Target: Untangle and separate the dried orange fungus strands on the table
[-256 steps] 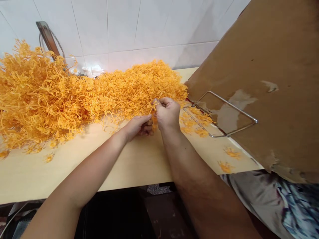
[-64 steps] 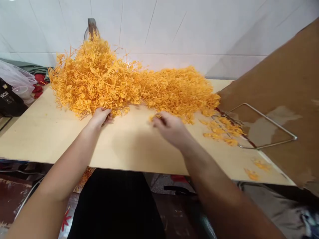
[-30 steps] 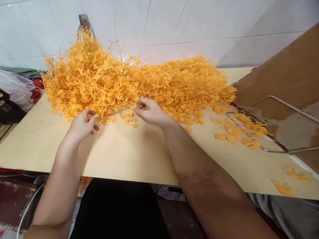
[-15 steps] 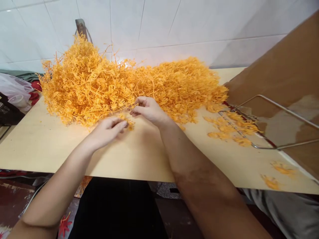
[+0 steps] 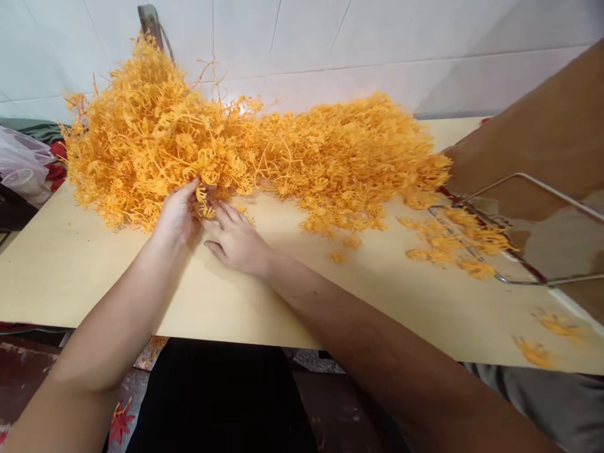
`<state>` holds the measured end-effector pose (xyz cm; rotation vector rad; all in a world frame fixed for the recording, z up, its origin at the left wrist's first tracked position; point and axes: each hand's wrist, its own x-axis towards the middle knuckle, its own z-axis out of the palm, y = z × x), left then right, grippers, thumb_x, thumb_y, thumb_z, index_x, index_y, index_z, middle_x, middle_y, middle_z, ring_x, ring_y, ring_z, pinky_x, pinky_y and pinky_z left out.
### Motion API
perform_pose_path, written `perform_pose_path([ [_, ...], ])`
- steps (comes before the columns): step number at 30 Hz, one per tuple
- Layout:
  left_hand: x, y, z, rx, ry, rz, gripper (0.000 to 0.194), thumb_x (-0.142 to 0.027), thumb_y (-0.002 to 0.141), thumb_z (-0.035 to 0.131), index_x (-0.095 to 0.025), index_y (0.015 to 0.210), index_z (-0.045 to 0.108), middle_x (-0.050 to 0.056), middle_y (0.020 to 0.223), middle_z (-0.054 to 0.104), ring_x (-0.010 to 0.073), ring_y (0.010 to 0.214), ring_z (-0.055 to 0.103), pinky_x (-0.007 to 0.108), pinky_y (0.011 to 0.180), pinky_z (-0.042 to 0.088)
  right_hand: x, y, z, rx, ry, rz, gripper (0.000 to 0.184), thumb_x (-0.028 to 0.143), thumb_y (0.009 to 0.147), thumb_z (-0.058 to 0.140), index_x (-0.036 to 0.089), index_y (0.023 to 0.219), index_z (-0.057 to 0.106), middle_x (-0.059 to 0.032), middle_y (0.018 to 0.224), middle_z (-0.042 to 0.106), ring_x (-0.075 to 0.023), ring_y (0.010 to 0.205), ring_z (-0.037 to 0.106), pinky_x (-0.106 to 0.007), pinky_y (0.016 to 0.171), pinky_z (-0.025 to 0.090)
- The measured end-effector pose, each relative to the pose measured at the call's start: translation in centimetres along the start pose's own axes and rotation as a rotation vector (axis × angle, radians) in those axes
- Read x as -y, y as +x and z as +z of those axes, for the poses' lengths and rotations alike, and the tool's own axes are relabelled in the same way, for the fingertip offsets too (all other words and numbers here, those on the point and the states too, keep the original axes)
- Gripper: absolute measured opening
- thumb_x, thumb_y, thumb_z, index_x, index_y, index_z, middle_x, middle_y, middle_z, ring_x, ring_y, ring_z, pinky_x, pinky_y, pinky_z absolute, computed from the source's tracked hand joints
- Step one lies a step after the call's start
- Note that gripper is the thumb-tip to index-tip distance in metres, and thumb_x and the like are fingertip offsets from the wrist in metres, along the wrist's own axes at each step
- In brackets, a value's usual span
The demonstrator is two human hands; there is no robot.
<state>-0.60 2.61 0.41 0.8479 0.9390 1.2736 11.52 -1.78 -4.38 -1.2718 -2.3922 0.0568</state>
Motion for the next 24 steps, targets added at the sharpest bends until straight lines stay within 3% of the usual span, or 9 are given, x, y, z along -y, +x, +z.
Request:
perform_pose_path([
  [3, -0.6, 0.1, -0.3, 0.026, 0.030, 0.104, 0.017, -0.030, 0.075, 0.056, -0.012, 0.076, 0.058, 0.003, 0.071, 0.068, 0.0114, 0.076, 0.065, 0.021, 0.072, 0.049, -0.3, 1.2, 0.5, 0.020, -0.083, 0.060, 0.050, 0.038, 0.088, 0.034, 0.011, 0.129, 0.044, -0.0205, 0.141, 0.030, -0.0354, 0.132, 0.020, -0.050, 0.105, 0.018],
  [8, -1.2, -0.1, -0.7, 0.054, 0.131, 0.093, 0.019, -0.031, 0.079, 0.051, -0.014, 0.085, 0.057, 0.005, 0.086, 0.069, 0.0119, 0.082, 0.065, 0.020, 0.066, 0.051, -0.9, 2.4, 0.4, 0.030, -0.109, 0.068, 0.048, 0.038, 0.089, 0.030, 0.010, 0.119, 0.055, -0.0177, 0.132, 0.045, -0.0324, 0.126, 0.032, -0.046, 0.103, 0.023],
  [13, -1.3, -0.6, -0.8, 0.066, 0.138, 0.061, 0.016, -0.022, 0.077, 0.052, -0.013, 0.089, 0.057, 0.005, 0.090, 0.069, 0.0118, 0.083, 0.065, 0.018, 0.059, 0.051, -3.0, -0.2, -0.7, 0.022, -0.125, 0.058, 0.046, 0.034, 0.089, 0.031, 0.010, 0.123, 0.052, -0.0133, 0.132, 0.048, -0.0277, 0.118, 0.041, -0.042, 0.098, 0.030],
  [17, -0.1, -1.3, -0.3, 0.099, 0.029, -0.070, 0.013, -0.015, 0.074, 0.055, -0.011, 0.086, 0.058, 0.004, 0.075, 0.069, 0.0101, 0.067, 0.065, 0.017, 0.054, 0.050, -7.8, -3.9, -2.0, -0.078, -0.192, 0.116, 0.040, 0.027, 0.088, 0.034, 0.010, 0.116, 0.058, -0.0131, 0.123, 0.056, -0.0256, 0.111, 0.048, -0.041, 0.094, 0.034],
  [20, 1.4, -2.0, 0.8, 0.181, 0.016, -0.239, 0.008, -0.012, 0.074, 0.056, -0.010, 0.081, 0.059, 0.004, 0.066, 0.067, 0.0106, 0.060, 0.064, 0.021, 0.061, 0.052, -10.3, -5.6, -3.2, -0.157, -0.270, 0.203, 0.035, 0.025, 0.086, 0.037, 0.009, 0.100, 0.065, -0.0144, 0.108, 0.064, -0.0261, 0.102, 0.052, -0.041, 0.087, 0.039],
  [22, 2.3, -2.4, 1.6, 0.219, 0.050, -0.309, 0.006, -0.011, 0.076, 0.055, -0.009, 0.079, 0.060, 0.005, 0.064, 0.067, 0.0115, 0.059, 0.064, 0.025, 0.066, 0.053, -10.0, -5.8, -3.9, -0.203, -0.275, 0.206, 0.033, 0.026, 0.086, 0.038, 0.011, 0.090, 0.067, -0.0135, 0.098, 0.066, -0.0261, 0.098, 0.051, -0.041, 0.084, 0.039],
  [24, 2.9, -2.6, 2.1, 0.203, 0.052, -0.312, 0.009, -0.009, 0.078, 0.052, -0.008, 0.077, 0.060, 0.005, 0.063, 0.066, 0.0115, 0.060, 0.064, 0.027, 0.070, 0.053, -8.2, -5.3, -4.4, -0.259, -0.218, 0.183, 0.032, 0.028, 0.086, 0.038, 0.013, 0.082, 0.066, -0.0128, 0.091, 0.066, -0.0252, 0.093, 0.051, -0.040, 0.082, 0.039],
])
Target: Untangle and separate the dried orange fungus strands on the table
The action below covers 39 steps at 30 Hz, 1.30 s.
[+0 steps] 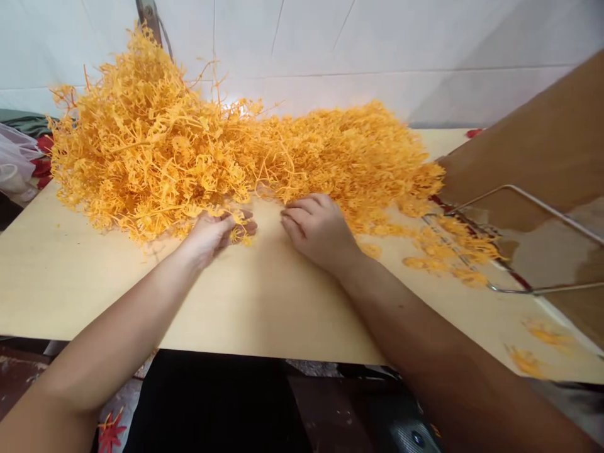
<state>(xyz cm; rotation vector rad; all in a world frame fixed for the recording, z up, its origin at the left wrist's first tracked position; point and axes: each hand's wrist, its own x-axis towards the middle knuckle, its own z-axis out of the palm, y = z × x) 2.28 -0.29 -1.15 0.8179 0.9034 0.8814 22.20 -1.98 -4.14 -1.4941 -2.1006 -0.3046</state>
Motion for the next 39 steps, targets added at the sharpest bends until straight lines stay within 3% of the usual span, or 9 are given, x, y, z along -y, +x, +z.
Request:
perform_pose_path([
  [5, 0.4, 0.5, -0.2, -0.015, -0.035, 0.067, 0.011, -0.009, 0.079, 0.050, -0.010, 0.071, 0.058, 0.003, 0.065, 0.066, 0.0087, 0.061, 0.062, 0.027, 0.072, 0.052, 5.9, 1.3, -0.7, 0.042, 0.351, 0.107, 0.029, 0.043, 0.082, 0.045, 0.017, 0.074, 0.056, -0.0080, 0.073, 0.060, -0.0182, 0.070, 0.051, -0.032, 0.067, 0.039],
  [10, 0.5, 0.8, -0.2, -0.056, -0.038, 0.081, 0.012, -0.011, 0.079, 0.049, -0.011, 0.071, 0.058, 0.003, 0.069, 0.067, 0.0092, 0.066, 0.063, 0.026, 0.077, 0.051, 7.5, 1.2, 0.4, 0.200, 0.513, 0.304, 0.016, 0.035, 0.078, 0.050, 0.019, 0.076, 0.045, -0.0020, 0.066, 0.054, -0.0136, 0.058, 0.047, -0.026, 0.056, 0.034],
  [15, 0.5, 0.6, 0.0, -0.090, -0.032, 0.040, 0.020, -0.012, 0.083, 0.043, -0.011, 0.066, 0.055, 0.005, 0.059, 0.064, 0.0127, 0.063, 0.063, 0.027, 0.068, 0.051, 7.6, 0.8, 0.8, 0.276, 0.642, 0.123, 0.021, 0.030, 0.084, 0.036, 0.020, 0.065, 0.036, -0.0006, 0.065, 0.047, -0.0110, 0.055, 0.041, -0.024, 0.056, 0.032],
  [20, 0.3, 0.6, -0.1, -0.163, -0.012, -0.014, 0.015, -0.005, 0.077, 0.046, -0.013, 0.064, 0.049, -0.002, 0.047, 0.055, 0.0071, 0.041, 0.052, 0.021, 0.050, 0.047, 8.4, 0.3, -0.4, 0.314, 0.683, 0.011, 0.022, 0.024, 0.081, 0.038, 0.020, 0.060, 0.032, 0.0029, 0.055, 0.037, -0.0089, 0.049, 0.035, -0.023, 0.052, 0.028],
  [25, -0.4, 1.3, -0.9, -0.220, -0.111, 0.049, 0.015, -0.012, 0.084, 0.038, -0.013, 0.073, 0.047, -0.002, 0.048, 0.054, 0.0102, 0.048, 0.058, 0.034, 0.072, 0.052, 10.4, -0.9, -1.1, 0.503, 0.735, -0.349, 0.025, 0.014, 0.072, 0.042, 0.018, 0.052, 0.028, 0.0037, 0.049, 0.034, -0.0075, 0.049, 0.029, -0.024, 0.053, 0.027],
  [27, -0.4, 1.3, -1.2, -0.128, -0.099, 0.098, 0.016, -0.013, 0.084, 0.039, -0.011, 0.074, 0.051, 0.005, 0.060, 0.063, 0.0121, 0.062, 0.064, 0.035, 0.083, 0.049, 10.3, -0.8, -0.9, 0.465, 0.820, -0.189, 0.021, 0.016, 0.072, 0.043, 0.019, 0.055, 0.031, 0.0036, 0.051, 0.036, -0.0073, 0.049, 0.032, -0.023, 0.051, 0.028],
  [32, 0.4, 0.6, -1.2, 0.071, -0.050, 0.073, 0.021, -0.013, 0.082, 0.044, -0.008, 0.073, 0.062, 0.012, 0.082, 0.069, 0.0152, 0.082, 0.066, 0.031, 0.088, 0.046, 7.9, 0.5, 0.1, 0.375, 1.244, 0.662, 0.008, 0.020, 0.070, 0.042, 0.020, 0.078, 0.039, 0.0020, 0.072, 0.052, -0.0067, 0.048, 0.047, -0.020, 0.042, 0.036],
  [34, 0.8, 0.5, -0.9, 0.095, -0.047, 0.091, 0.021, -0.013, 0.081, 0.045, -0.008, 0.074, 0.064, 0.011, 0.087, 0.069, 0.0154, 0.083, 0.065, 0.030, 0.085, 0.047, 7.6, 0.7, 0.3, 0.372, 1.301, 0.686, 0.010, 0.021, 0.070, 0.044, 0.020, 0.079, 0.040, 0.0027, 0.072, 0.051, -0.0064, 0.047, 0.045, -0.020, 0.040, 0.036],
  [39, 1.5, 0.5, 0.1, 0.140, -0.066, 0.096, 0.022, -0.015, 0.080, 0.046, -0.012, 0.080, 0.067, 0.008, 0.089, 0.069, 0.0162, 0.087, 0.064, 0.029, 0.082, 0.049, 9.1, 0.4, 0.6, 0.206, 1.214, 0.378, 0.022, 0.032, 0.073, 0.055, 0.017, 0.088, 0.049, -0.0023, 0.082, 0.057, -0.0116, 0.073, 0.054, -0.025, 0.066, 0.045],
])
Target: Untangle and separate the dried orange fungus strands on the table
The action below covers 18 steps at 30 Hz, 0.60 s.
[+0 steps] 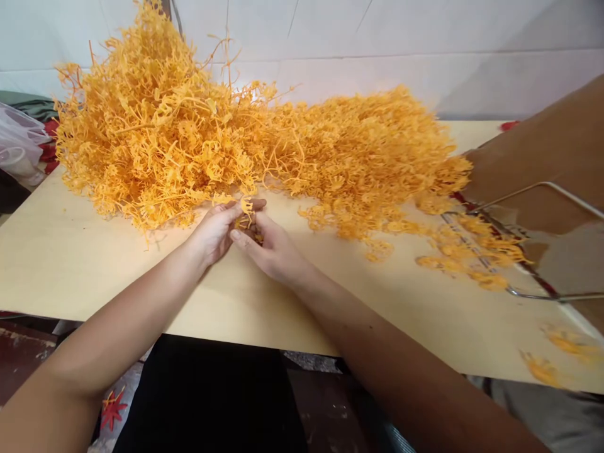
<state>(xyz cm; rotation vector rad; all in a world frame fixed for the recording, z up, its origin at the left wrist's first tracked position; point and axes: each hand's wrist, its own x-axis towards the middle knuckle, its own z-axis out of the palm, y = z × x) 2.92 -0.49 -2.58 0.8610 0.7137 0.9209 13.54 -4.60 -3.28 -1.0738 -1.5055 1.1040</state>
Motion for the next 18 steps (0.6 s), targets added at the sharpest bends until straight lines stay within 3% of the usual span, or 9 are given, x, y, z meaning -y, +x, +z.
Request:
perform_pose_path([
  [2, 0.1, -0.1, 0.2, 0.022, -0.006, -0.017, 0.021, -0.015, 0.079, 0.046, -0.012, 0.080, 0.067, 0.007, 0.089, 0.069, 0.0161, 0.090, 0.063, 0.029, 0.084, 0.048, -0.2, 0.1, 0.2, -0.045, -0.041, -0.017, 0.024, 0.033, 0.073, 0.057, 0.017, 0.089, 0.051, -0.0032, 0.085, 0.058, -0.0136, 0.077, 0.055, -0.027, 0.070, 0.045],
  [5, 0.3, -0.2, 0.2, 0.008, -0.028, -0.028, 0.020, -0.017, 0.080, 0.046, -0.012, 0.072, 0.064, 0.008, 0.087, 0.070, 0.0149, 0.087, 0.063, 0.027, 0.081, 0.049, -0.5, 0.4, -0.2, -0.036, -0.142, 0.012, 0.017, 0.033, 0.077, 0.051, 0.017, 0.072, 0.049, 0.0002, 0.066, 0.050, -0.0117, 0.063, 0.048, -0.025, 0.058, 0.040],
  [10, 0.1, -0.2, 0.4, -0.098, -0.019, -0.109, 0.020, -0.012, 0.079, 0.044, -0.013, 0.060, 0.051, 0.004, 0.059, 0.063, 0.0101, 0.055, 0.059, 0.020, 0.053, 0.046, 0.1, 0.0, -1.3, 0.117, -0.249, -0.062, 0.025, 0.028, 0.078, 0.047, 0.017, 0.057, 0.040, 0.0016, 0.063, 0.037, -0.0081, 0.057, 0.037, -0.022, 0.051, 0.031],
  [16, -0.9, 0.0, 0.7, -0.252, -0.006, -0.153, 0.021, -0.009, 0.083, 0.032, -0.016, 0.065, 0.042, -0.009, 0.038, 0.039, 0.0057, 0.033, 0.045, 0.021, 0.047, 0.046, 1.8, -2.1, -0.4, 0.593, -0.463, -0.109, 0.027, 0.019, 0.076, 0.046, 0.017, 0.053, 0.033, 0.0052, 0.050, 0.032, -0.0046, 0.047, 0.029, -0.022, 0.048, 0.024],
  [18, -0.6, 0.0, 0.8, -0.241, 0.107, -0.125, 0.023, -0.013, 0.085, 0.034, -0.016, 0.064, 0.042, -0.007, 0.039, 0.043, 0.0066, 0.035, 0.047, 0.020, 0.046, 0.045, 2.0, -2.2, -0.5, 0.594, -0.401, -0.090, 0.023, 0.021, 0.076, 0.045, 0.017, 0.055, 0.036, 0.0050, 0.052, 0.034, -0.0046, 0.048, 0.031, -0.022, 0.048, 0.025],
])
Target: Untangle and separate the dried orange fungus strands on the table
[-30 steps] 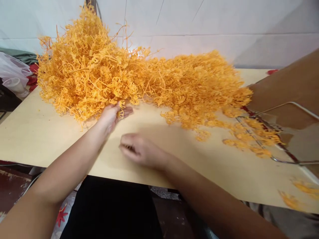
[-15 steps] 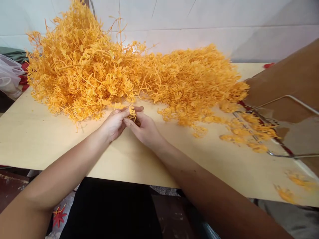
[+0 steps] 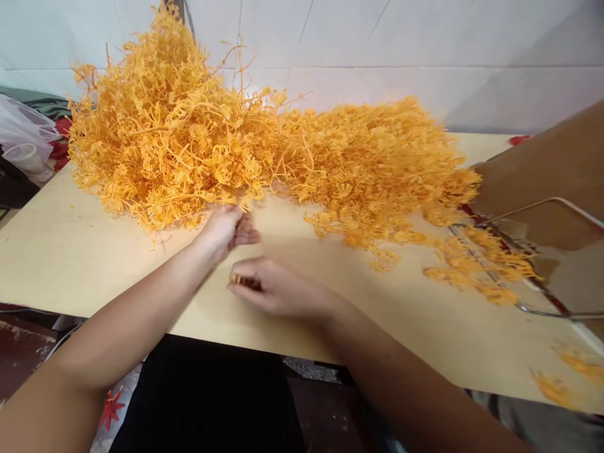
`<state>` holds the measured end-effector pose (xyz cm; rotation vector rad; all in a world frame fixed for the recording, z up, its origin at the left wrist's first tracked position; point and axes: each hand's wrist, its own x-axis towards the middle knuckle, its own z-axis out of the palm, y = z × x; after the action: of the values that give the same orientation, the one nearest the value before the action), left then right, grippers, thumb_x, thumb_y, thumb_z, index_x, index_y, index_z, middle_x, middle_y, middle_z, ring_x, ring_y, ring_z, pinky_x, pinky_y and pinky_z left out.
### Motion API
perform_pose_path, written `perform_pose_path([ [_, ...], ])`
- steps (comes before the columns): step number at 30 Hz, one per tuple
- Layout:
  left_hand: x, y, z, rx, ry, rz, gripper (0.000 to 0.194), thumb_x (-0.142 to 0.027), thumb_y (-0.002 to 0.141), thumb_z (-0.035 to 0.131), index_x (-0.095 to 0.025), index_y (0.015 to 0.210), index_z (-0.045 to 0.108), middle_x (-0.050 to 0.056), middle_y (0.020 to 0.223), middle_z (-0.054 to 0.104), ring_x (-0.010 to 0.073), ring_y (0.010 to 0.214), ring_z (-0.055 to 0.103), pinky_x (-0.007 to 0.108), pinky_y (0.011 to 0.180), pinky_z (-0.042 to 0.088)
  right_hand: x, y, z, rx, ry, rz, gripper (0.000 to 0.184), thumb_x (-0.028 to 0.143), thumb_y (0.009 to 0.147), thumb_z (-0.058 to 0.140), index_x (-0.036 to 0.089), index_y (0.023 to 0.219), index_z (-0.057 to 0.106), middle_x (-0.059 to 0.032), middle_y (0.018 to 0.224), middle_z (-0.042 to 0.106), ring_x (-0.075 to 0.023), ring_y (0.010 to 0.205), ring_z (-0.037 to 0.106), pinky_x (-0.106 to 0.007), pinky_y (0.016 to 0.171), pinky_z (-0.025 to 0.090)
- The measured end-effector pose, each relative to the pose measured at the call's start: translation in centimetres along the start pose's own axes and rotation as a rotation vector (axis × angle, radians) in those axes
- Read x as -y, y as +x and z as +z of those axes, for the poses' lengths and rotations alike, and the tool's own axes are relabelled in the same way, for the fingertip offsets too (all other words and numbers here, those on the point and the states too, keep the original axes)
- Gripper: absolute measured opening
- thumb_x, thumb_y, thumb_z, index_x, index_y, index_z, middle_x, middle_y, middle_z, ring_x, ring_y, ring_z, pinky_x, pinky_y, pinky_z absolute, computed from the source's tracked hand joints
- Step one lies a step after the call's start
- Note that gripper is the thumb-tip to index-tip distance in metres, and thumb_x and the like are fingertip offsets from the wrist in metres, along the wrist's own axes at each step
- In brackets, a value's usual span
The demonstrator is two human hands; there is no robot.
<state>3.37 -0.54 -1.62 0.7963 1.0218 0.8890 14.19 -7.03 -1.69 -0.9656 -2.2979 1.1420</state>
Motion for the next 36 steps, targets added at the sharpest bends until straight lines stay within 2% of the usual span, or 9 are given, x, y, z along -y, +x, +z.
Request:
perform_pose_path([
  [4, 1.0, -0.2, 0.6, -0.007, 0.363, 0.155, 0.031, -0.019, 0.081, 0.048, -0.013, 0.051, 0.043, -0.004, 0.039, 0.044, 0.0035, 0.035, 0.041, 0.015, 0.039, 0.032, -1.3, -0.4, -1.6, -0.233, 0.376, 0.237, 0.012, 0.028, 0.076, 0.044, 0.017, 0.072, 0.047, 0.0033, 0.058, 0.046, -0.0064, 0.047, 0.042, -0.020, 0.045, 0.034],
  [7, 1.3, -0.4, 0.8, 0.002, 0.402, 0.165, 0.026, -0.017, 0.080, 0.050, -0.011, 0.054, 0.048, -0.003, 0.045, 0.049, 0.0043, 0.041, 0.046, 0.017, 0.045, 0.038, -2.3, -0.8, -2.7, -0.407, 0.537, 0.430, 0.006, 0.023, 0.072, 0.042, 0.017, 0.072, 0.046, 0.0032, 0.055, 0.048, -0.0068, 0.042, 0.043, -0.020, 0.040, 0.033],
  [9, 1.3, -0.4, 0.8, 0.037, 0.392, 0.137, 0.025, -0.018, 0.081, 0.048, -0.010, 0.057, 0.051, -0.002, 0.049, 0.052, 0.0053, 0.045, 0.050, 0.019, 0.050, 0.042, -2.5, -0.9, -3.0, -0.517, 0.599, 0.465, 0.004, 0.020, 0.071, 0.042, 0.018, 0.068, 0.042, 0.0039, 0.053, 0.046, -0.0059, 0.039, 0.040, -0.019, 0.037, 0.029],
  [12, 1.4, -0.2, 0.5, 0.099, 0.457, 0.159, 0.030, -0.022, 0.083, 0.047, -0.010, 0.056, 0.051, 0.000, 0.049, 0.052, 0.0052, 0.045, 0.048, 0.021, 0.052, 0.041, -2.6, -0.7, -2.9, -0.612, 0.664, 0.466, 0.018, 0.030, 0.078, 0.041, 0.019, 0.064, 0.036, 0.0055, 0.051, 0.039, -0.0050, 0.037, 0.034, -0.019, 0.034, 0.022],
  [16, 2.2, 0.6, -0.3, 0.166, 0.558, 0.260, 0.034, -0.033, 0.081, 0.048, -0.011, 0.055, 0.051, 0.000, 0.049, 0.052, 0.0057, 0.045, 0.047, 0.022, 0.052, 0.040, -2.7, -0.3, -2.4, -0.580, 0.474, 0.395, 0.038, 0.054, 0.078, 0.045, 0.020, 0.063, 0.036, 0.0066, 0.050, 0.032, -0.0051, 0.041, 0.029, -0.020, 0.038, 0.021],
  [19, 2.7, 1.0, -0.7, 0.175, 0.571, 0.298, 0.034, -0.038, 0.079, 0.049, -0.012, 0.057, 0.052, -0.001, 0.048, 0.050, 0.0069, 0.046, 0.047, 0.021, 0.051, 0.040, -2.7, -0.3, -1.9, -0.547, 0.220, 0.237, 0.034, 0.045, 0.080, 0.049, 0.018, 0.062, 0.041, 0.0030, 0.057, 0.040, -0.0074, 0.054, 0.039, -0.022, 0.050, 0.032],
  [23, 2.3, 0.7, -0.4, 0.134, 0.532, 0.215, 0.031, -0.034, 0.079, 0.049, -0.013, 0.055, 0.049, -0.002, 0.045, 0.048, 0.0070, 0.043, 0.046, 0.021, 0.049, 0.039, -2.4, -0.6, -1.4, -0.447, 0.009, 0.046, 0.024, 0.029, 0.087, 0.037, 0.017, 0.069, 0.047, -0.0010, 0.067, 0.050, -0.0099, 0.064, 0.047, -0.023, 0.063, 0.038],
  [32, 1.8, 0.3, 0.3, 0.055, 0.617, 0.221, 0.027, -0.026, 0.076, 0.053, -0.014, 0.053, 0.043, -0.004, 0.047, 0.044, 0.0049, 0.044, 0.039, 0.019, 0.048, 0.035, -1.7, -1.5, -1.5, -0.420, -0.549, -0.068, 0.024, 0.022, 0.083, 0.040, 0.017, 0.060, 0.042, 0.0000, 0.053, 0.046, -0.0079, 0.047, 0.037, -0.022, 0.049, 0.028],
  [36, 1.4, 1.4, 0.3, -0.069, 0.518, 0.042, 0.032, -0.034, 0.084, 0.039, -0.017, 0.057, 0.034, -0.006, 0.042, 0.036, 0.0059, 0.037, 0.039, 0.021, 0.047, 0.039, 2.1, -1.5, 1.2, -0.112, -0.509, -0.306, 0.024, 0.014, 0.081, 0.039, 0.017, 0.058, 0.043, 0.0007, 0.052, 0.048, -0.0076, 0.046, 0.036, -0.023, 0.048, 0.026],
])
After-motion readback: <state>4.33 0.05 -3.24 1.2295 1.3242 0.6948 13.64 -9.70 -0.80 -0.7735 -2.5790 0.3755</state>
